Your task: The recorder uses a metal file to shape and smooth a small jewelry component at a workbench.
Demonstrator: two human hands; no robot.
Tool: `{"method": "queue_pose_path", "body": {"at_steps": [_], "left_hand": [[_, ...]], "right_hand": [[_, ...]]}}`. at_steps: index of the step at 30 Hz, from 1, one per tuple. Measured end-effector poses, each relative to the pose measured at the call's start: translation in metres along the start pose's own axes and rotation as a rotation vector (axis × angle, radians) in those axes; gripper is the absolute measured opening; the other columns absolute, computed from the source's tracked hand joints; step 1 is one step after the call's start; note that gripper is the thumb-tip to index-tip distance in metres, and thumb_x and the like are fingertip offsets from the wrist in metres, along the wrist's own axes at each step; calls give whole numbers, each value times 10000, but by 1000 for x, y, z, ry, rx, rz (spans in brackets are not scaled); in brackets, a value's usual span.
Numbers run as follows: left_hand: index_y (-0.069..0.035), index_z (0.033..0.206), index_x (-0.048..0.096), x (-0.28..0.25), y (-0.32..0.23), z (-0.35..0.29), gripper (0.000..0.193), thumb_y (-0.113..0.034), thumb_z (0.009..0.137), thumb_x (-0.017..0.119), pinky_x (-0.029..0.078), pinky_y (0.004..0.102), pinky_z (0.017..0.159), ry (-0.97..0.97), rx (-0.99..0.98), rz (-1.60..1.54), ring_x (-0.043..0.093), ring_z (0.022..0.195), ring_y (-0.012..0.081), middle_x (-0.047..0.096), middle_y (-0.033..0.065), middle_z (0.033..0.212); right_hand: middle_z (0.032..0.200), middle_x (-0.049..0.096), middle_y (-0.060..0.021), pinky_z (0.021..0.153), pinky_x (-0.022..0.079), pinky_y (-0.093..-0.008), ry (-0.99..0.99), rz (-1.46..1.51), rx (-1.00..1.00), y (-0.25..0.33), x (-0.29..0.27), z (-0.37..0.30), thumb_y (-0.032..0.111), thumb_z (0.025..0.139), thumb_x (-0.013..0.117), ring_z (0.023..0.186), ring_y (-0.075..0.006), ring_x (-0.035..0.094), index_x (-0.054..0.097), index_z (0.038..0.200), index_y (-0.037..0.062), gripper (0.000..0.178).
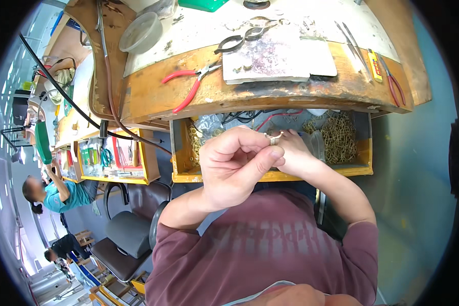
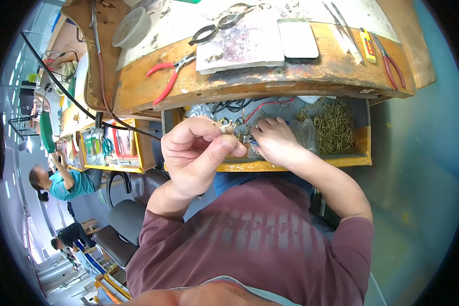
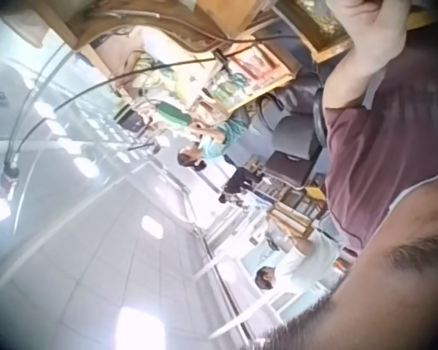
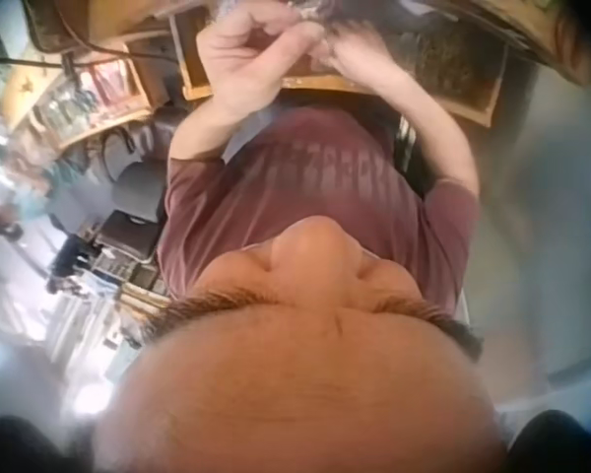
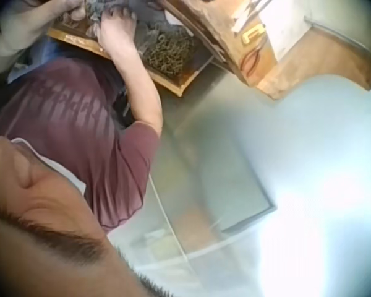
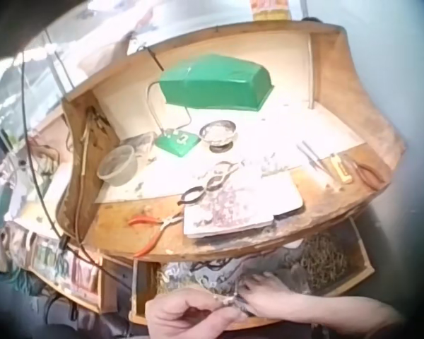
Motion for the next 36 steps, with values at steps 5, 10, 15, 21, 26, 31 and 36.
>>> {"method": "queue_pose_path", "body": {"at_steps": [5,10,15,21,26,31,36], "left_hand": [[38,1026,602,11,-4,5,104,111,965,642,658,345,794,120,43,74,771,874,237,682,123,937],[46,1045,610,10,-1,5,104,104,966,646,658,342,791,110,45,50,771,872,236,690,128,948],[58,1097,617,8,1,2,127,91,976,641,657,344,799,100,47,111,772,878,240,701,132,950],[46,1137,626,5,9,0,126,47,1011,615,669,370,780,42,-1,-56,774,870,257,733,161,1013],[20,1175,634,2,13,7,148,19,1034,593,678,399,755,89,5,-132,768,866,261,743,191,1060],[36,1133,671,-14,4,9,149,57,986,658,627,280,759,-29,19,-119,753,837,144,759,105,959],[38,1101,678,-32,4,23,167,73,941,716,615,253,733,-81,23,7,742,796,124,760,90,922]], "right_hand": [[1032,645,-85,899,451,-445,-35,14,-8,-1,0,-2,257,778,813,1060,-283,616,690,1004,82,311],[1089,629,-91,907,450,-453,-44,29,-18,-2,1,-6,266,770,824,1092,-289,601,689,1063,81,372],[1136,616,-107,947,450,-465,-9,44,3,0,-3,-10,264,770,827,1127,-304,588,687,1151,72,449],[1188,617,-120,1005,444,-472,-22,88,13,-3,-4,-14,252,774,824,1169,-319,578,679,1220,72,502],[1250,624,-122,1035,441,-479,-100,93,-5,3,-21,-23,227,773,830,1197,-333,578,684,1191,67,470],[1116,680,-115,911,537,-427,-313,279,-192,14,-76,-33,151,798,820,1053,-320,662,703,1066,49,309],[933,700,-115,776,570,-406,-563,241,-171,5,-165,-54,49,784,824,869,-304,694,707,955,37,208]]}}
Point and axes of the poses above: each hand's wrist, its own z-axis towards the middle knuckle, its own x-axis out of the palm, y = z × x, the point moved 10 cm from there along z, towards the middle knuckle
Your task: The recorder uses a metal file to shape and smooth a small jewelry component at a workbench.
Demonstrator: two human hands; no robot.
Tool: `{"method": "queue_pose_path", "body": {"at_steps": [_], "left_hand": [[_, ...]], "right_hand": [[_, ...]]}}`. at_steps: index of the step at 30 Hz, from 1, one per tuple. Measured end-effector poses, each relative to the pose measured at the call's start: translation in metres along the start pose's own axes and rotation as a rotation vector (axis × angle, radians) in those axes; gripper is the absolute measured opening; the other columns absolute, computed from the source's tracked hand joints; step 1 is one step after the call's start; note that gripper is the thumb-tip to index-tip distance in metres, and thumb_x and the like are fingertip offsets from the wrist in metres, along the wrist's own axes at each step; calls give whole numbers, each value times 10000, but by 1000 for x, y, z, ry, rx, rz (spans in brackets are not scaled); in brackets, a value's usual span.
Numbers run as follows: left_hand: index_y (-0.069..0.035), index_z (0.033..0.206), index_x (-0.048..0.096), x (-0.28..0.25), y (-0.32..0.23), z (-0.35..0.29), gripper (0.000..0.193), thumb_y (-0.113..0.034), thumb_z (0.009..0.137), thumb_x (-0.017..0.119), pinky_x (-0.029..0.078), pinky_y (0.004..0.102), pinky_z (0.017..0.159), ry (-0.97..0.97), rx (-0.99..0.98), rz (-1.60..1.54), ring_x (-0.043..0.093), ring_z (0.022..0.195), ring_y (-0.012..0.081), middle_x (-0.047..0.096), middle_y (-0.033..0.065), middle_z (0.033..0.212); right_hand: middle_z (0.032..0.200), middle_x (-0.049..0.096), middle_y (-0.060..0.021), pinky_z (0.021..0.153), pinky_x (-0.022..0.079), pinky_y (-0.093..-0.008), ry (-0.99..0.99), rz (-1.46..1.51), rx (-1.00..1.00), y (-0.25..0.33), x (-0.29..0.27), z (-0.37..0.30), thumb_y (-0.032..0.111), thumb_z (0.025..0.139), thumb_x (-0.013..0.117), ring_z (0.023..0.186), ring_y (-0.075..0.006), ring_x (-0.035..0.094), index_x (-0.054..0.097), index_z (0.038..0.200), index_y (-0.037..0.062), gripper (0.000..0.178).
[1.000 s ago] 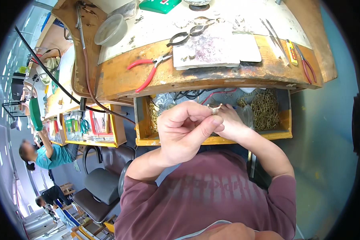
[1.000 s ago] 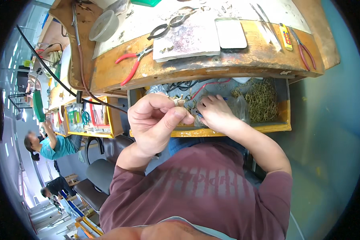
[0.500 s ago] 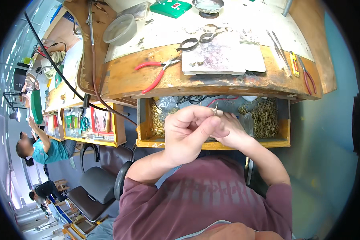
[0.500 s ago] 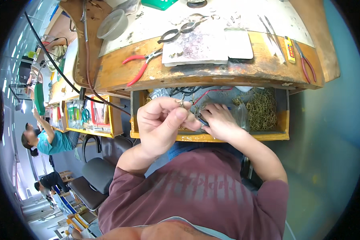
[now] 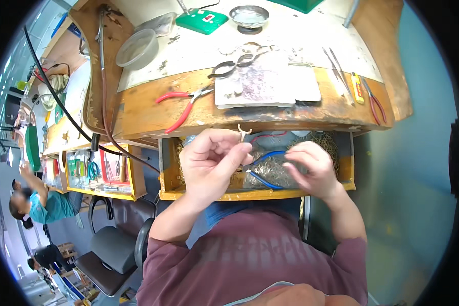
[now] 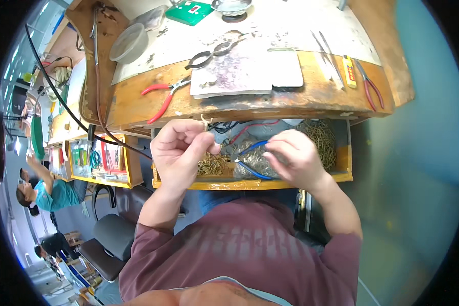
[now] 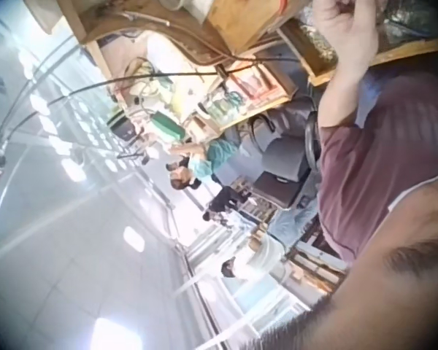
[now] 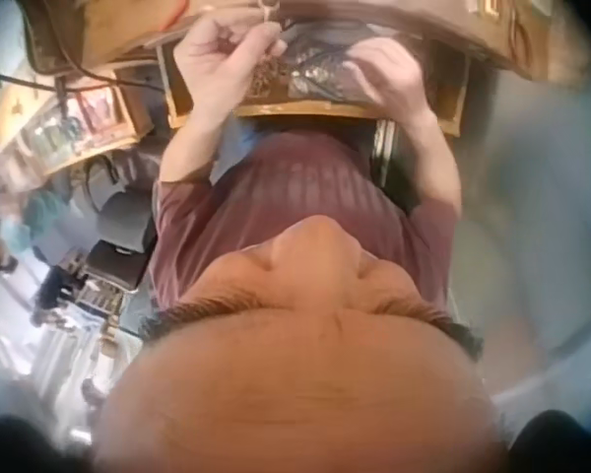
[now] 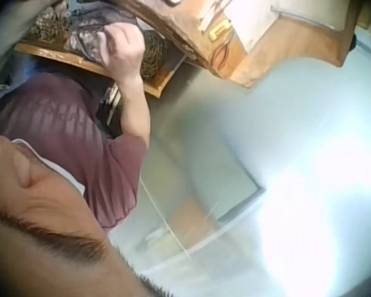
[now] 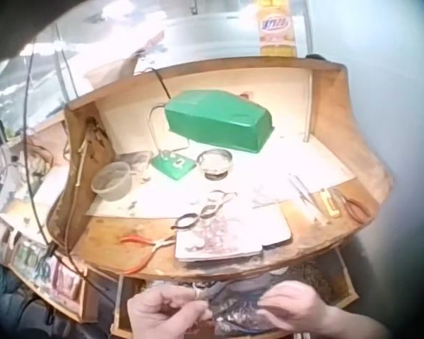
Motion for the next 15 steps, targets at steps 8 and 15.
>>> {"method": "queue_pose_path", "body": {"at_steps": [8,15], "left_hand": [[9,1034,707,-19,-20,30,186,19,871,796,531,249,599,-89,299,721,659,644,91,704,66,773],[1,988,715,-12,-18,41,149,47,867,789,495,250,551,-84,346,774,632,619,106,675,62,769]], "right_hand": [[886,680,-88,733,537,-367,-78,-82,-90,21,-34,54,-23,772,817,804,-260,662,712,929,27,195],[879,677,-94,711,514,-344,19,-96,-55,23,-10,135,-24,758,826,807,-246,656,755,974,26,233]]}}
Point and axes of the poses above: each hand's wrist, its own z-axis towards the middle knuckle, its own x-axis out of the palm, y = z × x, the point moved 10 cm from there along z, towards the middle knuckle
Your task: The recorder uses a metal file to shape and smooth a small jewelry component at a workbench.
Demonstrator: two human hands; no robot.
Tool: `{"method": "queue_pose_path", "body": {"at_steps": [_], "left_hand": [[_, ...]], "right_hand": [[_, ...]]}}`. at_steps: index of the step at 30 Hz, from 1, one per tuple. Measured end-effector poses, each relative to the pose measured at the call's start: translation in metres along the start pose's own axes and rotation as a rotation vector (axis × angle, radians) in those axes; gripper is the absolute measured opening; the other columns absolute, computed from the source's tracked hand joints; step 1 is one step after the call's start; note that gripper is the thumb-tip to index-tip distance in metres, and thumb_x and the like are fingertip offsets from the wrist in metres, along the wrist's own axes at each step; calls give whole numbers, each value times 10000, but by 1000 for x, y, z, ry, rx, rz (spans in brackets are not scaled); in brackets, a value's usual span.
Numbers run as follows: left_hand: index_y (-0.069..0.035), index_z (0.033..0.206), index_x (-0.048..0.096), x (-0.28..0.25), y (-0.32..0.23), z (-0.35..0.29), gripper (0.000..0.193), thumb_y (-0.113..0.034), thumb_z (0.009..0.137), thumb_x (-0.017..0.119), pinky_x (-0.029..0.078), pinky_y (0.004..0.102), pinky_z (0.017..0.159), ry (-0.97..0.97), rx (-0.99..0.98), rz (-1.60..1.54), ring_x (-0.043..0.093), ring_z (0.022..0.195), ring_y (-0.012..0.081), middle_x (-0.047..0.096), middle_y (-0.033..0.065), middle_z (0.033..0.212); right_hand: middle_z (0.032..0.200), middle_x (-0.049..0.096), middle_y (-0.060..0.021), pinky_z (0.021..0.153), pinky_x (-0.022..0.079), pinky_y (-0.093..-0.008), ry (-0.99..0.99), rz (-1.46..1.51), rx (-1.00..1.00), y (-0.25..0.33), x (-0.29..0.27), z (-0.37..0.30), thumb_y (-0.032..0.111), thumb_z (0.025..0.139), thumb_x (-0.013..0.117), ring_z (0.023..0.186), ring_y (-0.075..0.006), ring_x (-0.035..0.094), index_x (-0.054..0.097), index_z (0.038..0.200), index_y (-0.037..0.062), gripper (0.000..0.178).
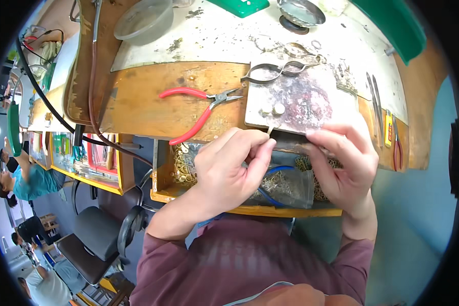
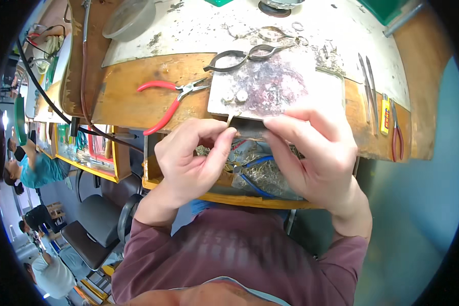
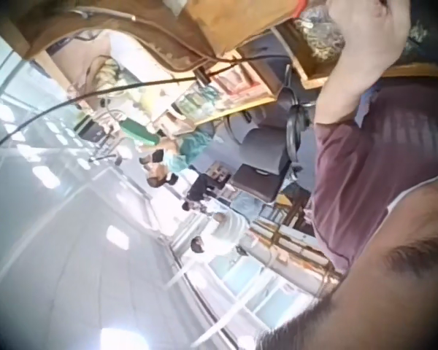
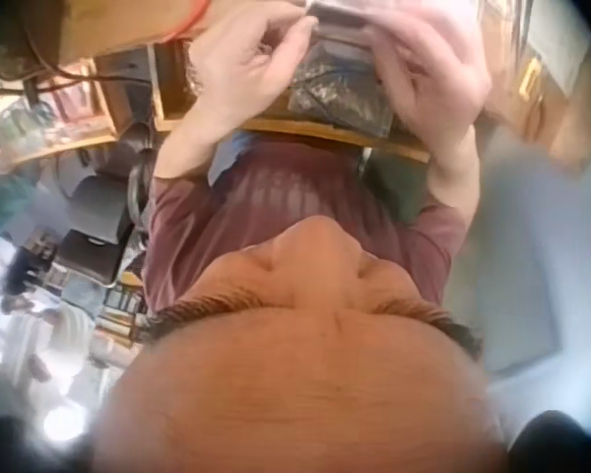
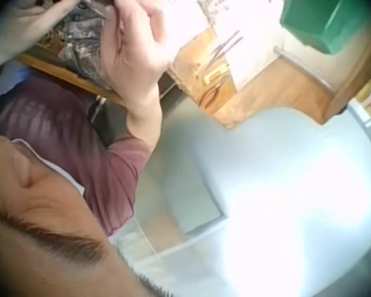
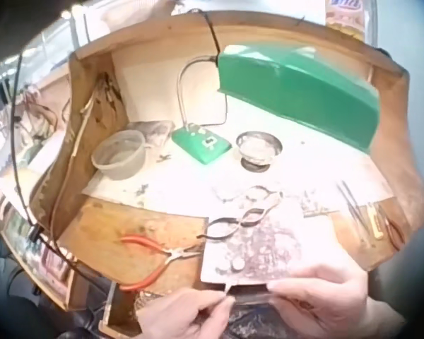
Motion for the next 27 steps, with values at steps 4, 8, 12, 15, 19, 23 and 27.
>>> {"method": "queue_pose_path", "body": {"at_steps": [4,8,12,15,19,23,27], "left_hand": [[-11,969,704,2,10,0,163,58,847,789,475,273,512,-23,-28,-35,616,583,132,652,61,742],[-10,963,703,0,6,5,173,60,833,794,487,296,523,0,-23,11,636,595,175,680,90,776],[-11,961,699,-1,7,6,180,66,827,789,503,317,540,-13,-5,2,653,614,207,682,95,781],[-11,961,695,-1,9,7,187,71,821,788,511,326,552,1,-24,5,663,630,215,683,99,785],[25,985,720,-1,7,8,159,75,851,789,537,252,578,43,-13,28,688,674,135,721,105,835],[26,988,719,-2,8,8,158,81,854,781,540,251,589,53,-26,38,691,686,136,722,103,845],[23,988,719,-2,8,8,160,82,853,780,537,251,593,47,-20,40,686,683,135,720,99,843]], "right_hand": [[916,672,-116,731,524,-317,104,34,68,-13,23,27,-67,791,776,831,-233,646,750,1048,10,270],[906,662,-115,749,516,-331,154,96,127,-19,37,32,-67,815,748,838,-245,643,748,1054,11,252],[901,658,-115,751,512,-341,196,35,85,-17,43,41,-55,814,752,845,-263,643,745,1043,13,239],[907,661,-112,751,514,-346,212,29,70,-19,47,41,-50,813,753,845,-265,646,743,1021,15,218],[906,666,-111,751,515,-346,218,66,79,-20,48,40,-56,812,748,845,-261,651,741,1002,16,203],[900,672,-108,748,515,-339,242,124,108,-20,49,40,-71,815,735,834,-255,655,743,992,19,198],[898,673,-104,742,517,-331,260,115,104,-19,49,40,-81,823,724,822,-243,659,740,978,15,183]]}}
Point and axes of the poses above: each hand's wrist, its own z-axis towards the middle knuckle, its own x-axis out of the palm, y = z × x, the point moved 10 cm from there along z, towards the middle knuckle
